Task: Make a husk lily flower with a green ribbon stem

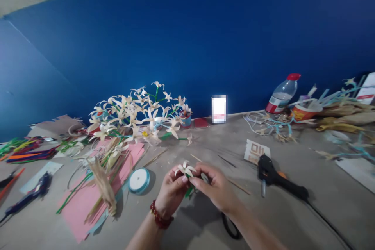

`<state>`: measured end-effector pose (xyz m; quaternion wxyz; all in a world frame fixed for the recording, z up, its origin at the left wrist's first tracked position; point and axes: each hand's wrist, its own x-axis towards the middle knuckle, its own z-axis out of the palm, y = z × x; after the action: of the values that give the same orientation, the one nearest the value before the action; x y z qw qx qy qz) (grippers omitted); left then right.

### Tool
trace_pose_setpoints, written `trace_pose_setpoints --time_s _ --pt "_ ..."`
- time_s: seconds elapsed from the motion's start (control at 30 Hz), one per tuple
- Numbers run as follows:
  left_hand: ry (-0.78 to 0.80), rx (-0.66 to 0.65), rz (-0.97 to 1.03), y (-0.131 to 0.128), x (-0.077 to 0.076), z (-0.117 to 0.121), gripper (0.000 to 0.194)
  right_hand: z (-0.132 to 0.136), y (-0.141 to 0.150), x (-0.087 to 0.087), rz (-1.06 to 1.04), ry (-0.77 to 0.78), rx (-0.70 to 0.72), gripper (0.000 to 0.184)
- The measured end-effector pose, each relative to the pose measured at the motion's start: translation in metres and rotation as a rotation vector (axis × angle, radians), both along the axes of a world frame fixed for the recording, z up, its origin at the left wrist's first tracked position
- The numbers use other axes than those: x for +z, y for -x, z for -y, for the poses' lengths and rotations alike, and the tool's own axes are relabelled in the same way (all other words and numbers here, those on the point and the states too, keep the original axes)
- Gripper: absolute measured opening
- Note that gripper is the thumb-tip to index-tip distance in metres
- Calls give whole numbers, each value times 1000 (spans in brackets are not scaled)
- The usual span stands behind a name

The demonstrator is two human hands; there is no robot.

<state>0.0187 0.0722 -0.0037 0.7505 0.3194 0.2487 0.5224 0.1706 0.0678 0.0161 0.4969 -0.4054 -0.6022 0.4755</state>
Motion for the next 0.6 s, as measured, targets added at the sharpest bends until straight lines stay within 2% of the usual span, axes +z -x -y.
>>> trace_pose_setpoints --time_s 0.1,0.3,0.6 --pt "22 4 3 1 1 -1 23 -1 -1 -1 -18 -1 9 15" --pt "72 15 -37 3 -3 -1 31 -4 -3 -2 -61 168 138 18" --pt "72 80 -92 4 -2 -2 25 -4 -4 1 48 -113 33 17"
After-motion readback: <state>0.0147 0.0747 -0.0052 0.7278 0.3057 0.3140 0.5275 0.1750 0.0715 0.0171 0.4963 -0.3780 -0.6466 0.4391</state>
